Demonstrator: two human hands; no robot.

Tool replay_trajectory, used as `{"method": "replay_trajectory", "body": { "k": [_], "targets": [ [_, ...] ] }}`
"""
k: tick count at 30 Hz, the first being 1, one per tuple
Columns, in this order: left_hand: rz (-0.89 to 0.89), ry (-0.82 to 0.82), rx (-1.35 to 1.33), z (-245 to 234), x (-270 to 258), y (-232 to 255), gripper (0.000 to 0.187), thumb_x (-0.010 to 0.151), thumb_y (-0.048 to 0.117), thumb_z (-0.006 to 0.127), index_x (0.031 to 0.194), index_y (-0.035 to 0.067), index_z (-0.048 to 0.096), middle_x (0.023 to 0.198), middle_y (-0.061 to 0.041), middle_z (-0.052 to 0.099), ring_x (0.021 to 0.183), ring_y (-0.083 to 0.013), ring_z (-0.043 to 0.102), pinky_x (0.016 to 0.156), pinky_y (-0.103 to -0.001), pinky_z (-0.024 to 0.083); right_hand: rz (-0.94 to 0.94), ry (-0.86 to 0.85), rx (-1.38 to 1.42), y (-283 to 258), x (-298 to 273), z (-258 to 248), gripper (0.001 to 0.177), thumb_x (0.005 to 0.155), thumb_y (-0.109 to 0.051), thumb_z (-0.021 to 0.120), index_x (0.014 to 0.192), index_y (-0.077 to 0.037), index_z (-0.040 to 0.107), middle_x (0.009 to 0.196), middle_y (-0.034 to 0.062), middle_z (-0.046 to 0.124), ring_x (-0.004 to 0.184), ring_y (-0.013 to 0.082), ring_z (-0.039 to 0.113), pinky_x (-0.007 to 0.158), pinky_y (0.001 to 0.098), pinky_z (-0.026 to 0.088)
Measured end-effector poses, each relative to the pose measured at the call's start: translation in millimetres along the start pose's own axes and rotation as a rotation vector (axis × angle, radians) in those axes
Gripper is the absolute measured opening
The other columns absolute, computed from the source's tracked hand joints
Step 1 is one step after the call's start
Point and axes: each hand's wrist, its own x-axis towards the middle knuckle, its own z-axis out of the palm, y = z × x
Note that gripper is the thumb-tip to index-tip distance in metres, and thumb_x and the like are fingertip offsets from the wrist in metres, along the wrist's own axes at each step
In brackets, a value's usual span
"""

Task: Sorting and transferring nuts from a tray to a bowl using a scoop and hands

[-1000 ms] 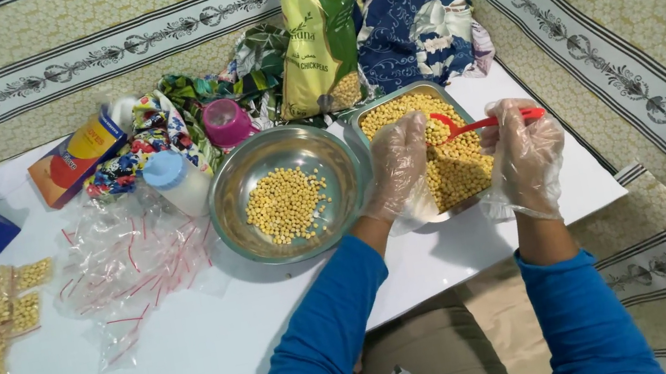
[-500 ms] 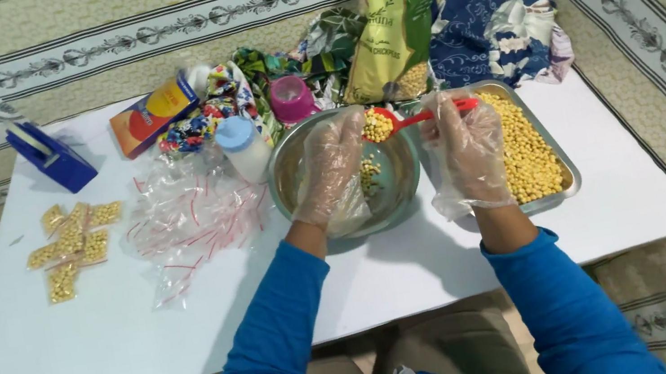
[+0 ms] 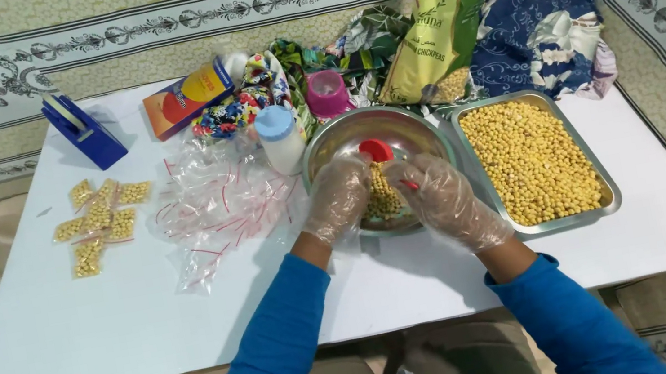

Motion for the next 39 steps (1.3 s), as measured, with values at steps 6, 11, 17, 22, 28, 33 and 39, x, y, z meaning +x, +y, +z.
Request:
{"method": "replay_trajectory", "body": {
  "k": [6,11,17,22,28,33,39],
  "targets": [
    [0.312,0.397,0.121,23.5,-9.0,-15.5,0.03,0.096,0.043,0.059,0.084,0.017,0.072,0.087,-0.012,0.068,0.091,-0.0334,0.069,0.067,-0.038,0.054,-0.043,0.052,-0.006,-23.3,-5.2,-1.0,0.019,0.102,-0.02,0.062,0.094,-0.005,0.069,0.08,0.0157,0.069,0.076,0.0405,0.068,0.051,0.0453,0.049],
    [-0.004,-0.065,0.118,-58.3,-18.6,55.7,0.022,0.093,0.032,0.055,0.081,0.02,0.07,0.089,-0.003,0.072,0.097,-0.0252,0.073,0.076,-0.027,0.058,-0.301,0.094,-0.221,25.1,-3.0,14.2,0.007,0.094,-0.017,0.075,0.1,-0.013,0.075,0.087,0.0075,0.069,0.083,0.0338,0.071,0.058,0.0414,0.058],
    [0.425,0.375,0.626,-32.5,2.9,35.1,0.023,0.103,0.025,0.059,0.088,0.011,0.068,0.083,-0.005,0.065,0.079,-0.0239,0.066,0.069,-0.036,0.055,-0.183,0.238,0.158,-1.4,5.5,-27.2,0.016,0.103,-0.012,0.064,0.107,-0.002,0.076,0.098,0.0177,0.074,0.087,0.0314,0.072,0.071,0.0394,0.057],
    [0.252,0.259,-0.198,-17.6,-4.8,65.4,0.015,0.101,0.02,0.057,0.097,0.012,0.068,0.094,-0.009,0.066,0.092,-0.0232,0.067,0.081,-0.036,0.053,-0.15,0.319,0.124,7.6,-2.0,-72.8,0.019,0.109,-0.008,0.061,0.116,0.005,0.072,0.099,0.0232,0.07,0.09,0.025,0.065,0.074,0.039,0.054],
    [0.458,0.242,0.097,10.4,-19.9,138.0,0.013,0.098,0.023,0.061,0.088,0.016,0.066,0.068,-0.003,0.064,0.07,-0.0279,0.073,0.052,-0.032,0.054,-0.269,0.421,-0.204,31.6,-25.1,-107.4,0.013,0.104,0.003,0.069,0.114,0.006,0.076,0.095,0.0264,0.072,0.083,0.0371,0.072,0.069,0.0395,0.059],
    [0.618,0.314,0.108,112.5,-18.4,148.1,0.022,0.094,0.025,0.063,0.075,0.014,0.064,0.061,-0.001,0.064,0.063,-0.0268,0.071,0.049,-0.035,0.055,-0.113,0.412,-0.56,78.6,-50.8,-132.0,0.013,0.1,-0.016,0.074,0.113,-0.015,0.079,0.1,0.0086,0.073,0.095,0.0313,0.073,0.078,0.0402,0.061],
    [0.78,0.155,0.453,162.3,-7.5,163.9,0.016,0.089,0.026,0.063,0.078,0.014,0.067,0.059,-0.002,0.064,0.059,-0.0192,0.069,0.045,-0.035,0.054,-0.123,0.468,-0.516,105.1,-62.6,-143.2,0.014,0.097,-0.007,0.076,0.109,-0.012,0.08,0.1,0.0111,0.072,0.097,0.0352,0.072,0.079,0.041,0.061]
  ]
}}
